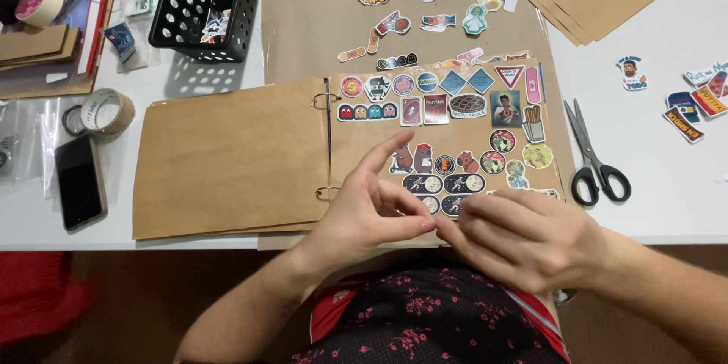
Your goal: Peeling the backing off stickers and placing them onto a page in a binder, occasionally using scissors to cut them
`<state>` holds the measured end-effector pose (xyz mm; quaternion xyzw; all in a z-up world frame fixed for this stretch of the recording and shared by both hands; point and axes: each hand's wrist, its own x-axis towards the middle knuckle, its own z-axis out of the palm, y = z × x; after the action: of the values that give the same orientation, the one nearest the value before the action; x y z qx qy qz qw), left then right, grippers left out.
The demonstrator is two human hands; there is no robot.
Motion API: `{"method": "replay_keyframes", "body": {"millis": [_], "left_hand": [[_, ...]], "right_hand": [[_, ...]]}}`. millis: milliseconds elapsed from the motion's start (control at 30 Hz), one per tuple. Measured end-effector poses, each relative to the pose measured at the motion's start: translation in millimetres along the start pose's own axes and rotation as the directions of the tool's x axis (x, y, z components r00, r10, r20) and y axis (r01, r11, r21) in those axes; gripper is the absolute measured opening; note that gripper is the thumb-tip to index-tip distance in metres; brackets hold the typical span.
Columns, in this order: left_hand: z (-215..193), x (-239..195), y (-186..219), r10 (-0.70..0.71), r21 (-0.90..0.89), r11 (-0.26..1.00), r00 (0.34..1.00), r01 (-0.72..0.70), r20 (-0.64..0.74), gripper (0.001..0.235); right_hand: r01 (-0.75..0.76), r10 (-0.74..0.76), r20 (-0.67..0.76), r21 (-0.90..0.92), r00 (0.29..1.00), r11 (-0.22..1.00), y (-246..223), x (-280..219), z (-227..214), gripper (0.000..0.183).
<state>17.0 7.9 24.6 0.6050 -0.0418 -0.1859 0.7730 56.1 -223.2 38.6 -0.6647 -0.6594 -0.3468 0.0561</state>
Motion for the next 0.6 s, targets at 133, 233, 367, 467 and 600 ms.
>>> {"method": "replay_keyframes", "body": {"millis": [133, 233, 367, 467, 600], "left_hand": [[-9, 1, -6, -0.091, -0.125, 0.987, 0.991, 0.102, 0.093, 0.105], [-12, 2, -13, -0.11, -0.232, 0.962, 0.982, 0.144, 0.152, 0.097], [-5, -5, -11, 0.052, 0.009, 0.999, 0.999, -0.052, -0.009, 0.103], [0, -13, -23, 0.359, 0.273, 0.904, 0.931, -0.329, -0.067, 0.099], [6, -17, -48, 0.698, 0.458, 0.657, 0.712, -0.599, -0.071, 0.074]], "right_hand": [[0.078, -0.078, -0.007, -0.034, 0.997, 0.996, 2, 0, -2, 0.017], [0.082, -0.084, -0.047, -0.05, 0.995, 0.995, 2, 0, 0, 0.013], [-0.123, 0.127, -0.035, 0.09, 0.991, 0.988, -3, 0, 4, 0.02], [-0.32, 0.328, 0.002, 0.228, 0.945, 0.92, -10, 3, 9, 0.025], [-0.56, 0.58, 0.055, 0.35, 0.813, 0.751, -23, 5, 15, 0.014]]}}
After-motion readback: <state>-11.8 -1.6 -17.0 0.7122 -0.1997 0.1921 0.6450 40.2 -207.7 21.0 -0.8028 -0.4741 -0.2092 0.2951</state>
